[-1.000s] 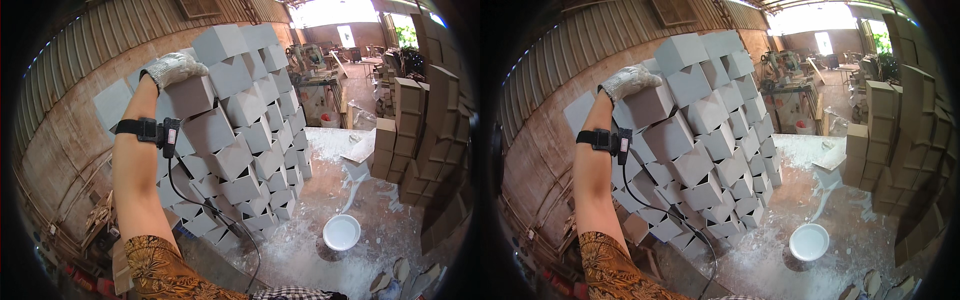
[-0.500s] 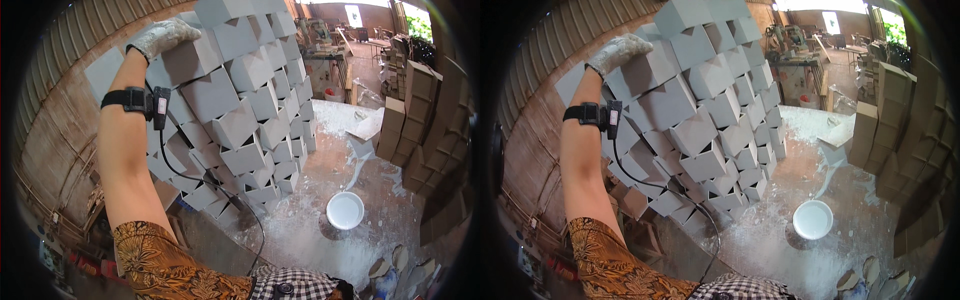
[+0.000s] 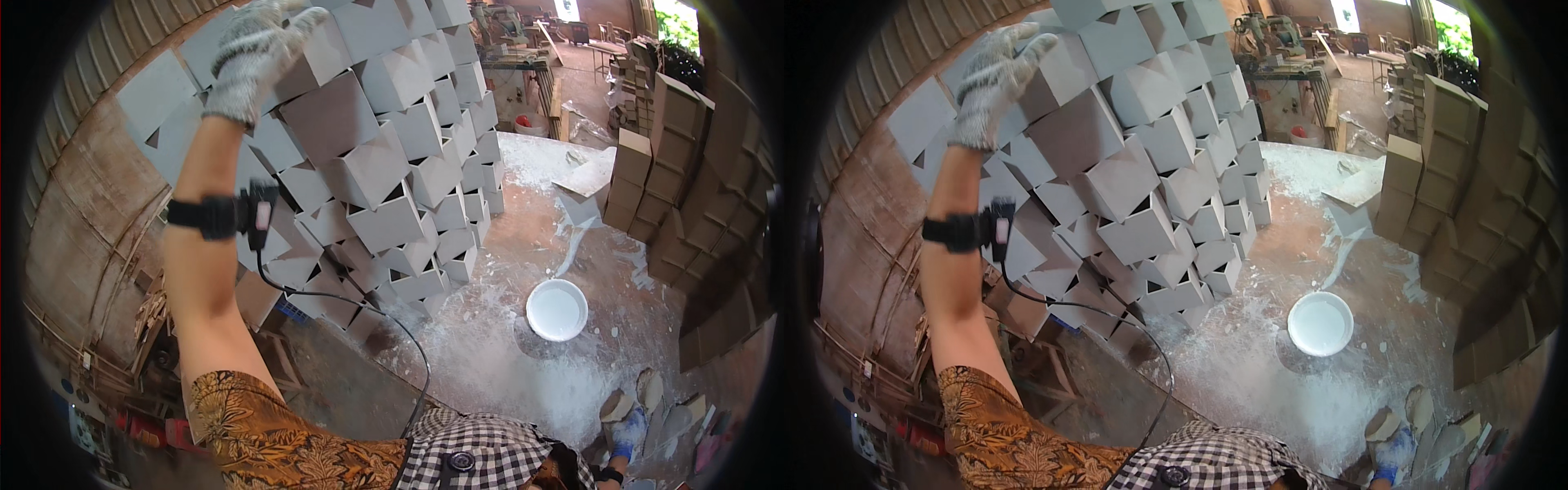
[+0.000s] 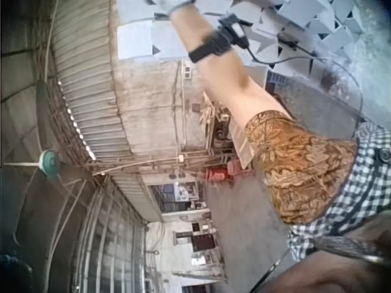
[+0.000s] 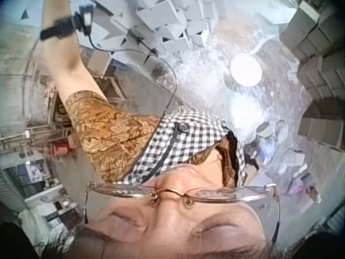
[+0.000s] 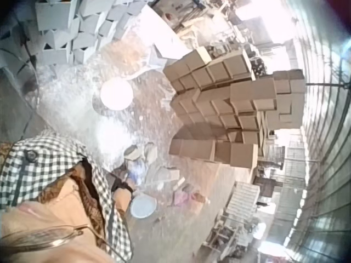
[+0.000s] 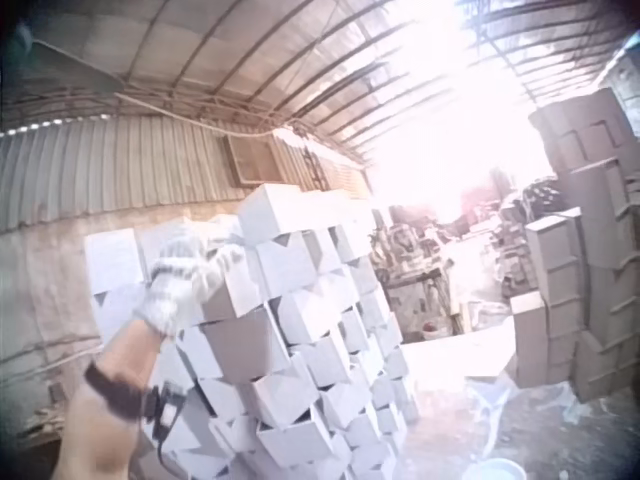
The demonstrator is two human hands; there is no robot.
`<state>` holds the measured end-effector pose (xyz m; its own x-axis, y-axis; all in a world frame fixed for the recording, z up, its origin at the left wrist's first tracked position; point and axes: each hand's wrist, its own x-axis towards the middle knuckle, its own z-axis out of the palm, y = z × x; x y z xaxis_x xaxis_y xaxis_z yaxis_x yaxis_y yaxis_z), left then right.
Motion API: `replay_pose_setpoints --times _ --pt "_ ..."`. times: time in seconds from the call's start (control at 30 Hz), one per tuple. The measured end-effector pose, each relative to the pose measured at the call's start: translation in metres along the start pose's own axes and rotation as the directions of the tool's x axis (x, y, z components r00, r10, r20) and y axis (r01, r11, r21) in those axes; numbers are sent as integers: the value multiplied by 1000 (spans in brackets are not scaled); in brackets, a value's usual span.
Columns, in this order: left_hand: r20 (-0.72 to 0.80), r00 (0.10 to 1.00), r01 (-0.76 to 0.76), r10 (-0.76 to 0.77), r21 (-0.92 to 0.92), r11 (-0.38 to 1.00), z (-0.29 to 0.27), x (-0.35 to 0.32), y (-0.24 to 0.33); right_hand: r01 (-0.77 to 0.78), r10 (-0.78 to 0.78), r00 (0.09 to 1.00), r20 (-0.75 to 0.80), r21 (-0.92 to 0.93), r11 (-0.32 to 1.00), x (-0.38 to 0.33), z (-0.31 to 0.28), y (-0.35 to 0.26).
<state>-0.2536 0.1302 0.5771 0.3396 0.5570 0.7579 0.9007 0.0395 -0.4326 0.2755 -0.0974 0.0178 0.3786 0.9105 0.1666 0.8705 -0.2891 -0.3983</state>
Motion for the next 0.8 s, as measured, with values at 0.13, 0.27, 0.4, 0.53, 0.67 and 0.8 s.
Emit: replay_pose_setpoints --times 0.13,0.27,0.4,0.53,0.67,0.8 --pt "-209 901 -432 380 -364 825 11 -75 91 -97 150 976 160 -295 950 -8 -10 11" --pt "214 585 -601 782 -534 595 39 -194 174 -118 184 956 230 -274 955 -16 -24 4" --pt "582 128 113 803 -813 571 69 -340 222 -19 25 994 105 -60 998 -20 0 16" --pt "683 -68 369 727 -660 655 95 -420 263 -41 34 993 109 58 997 -25 -15 16" --pt "798 47 700 601 -456 550 100 -482 280 12 8 984 176 -112 994 -28 -6 29" --pt "876 67 826 479 -317 466 97 -501 288 74 8 971 238 -333 940 -27 -21 13"
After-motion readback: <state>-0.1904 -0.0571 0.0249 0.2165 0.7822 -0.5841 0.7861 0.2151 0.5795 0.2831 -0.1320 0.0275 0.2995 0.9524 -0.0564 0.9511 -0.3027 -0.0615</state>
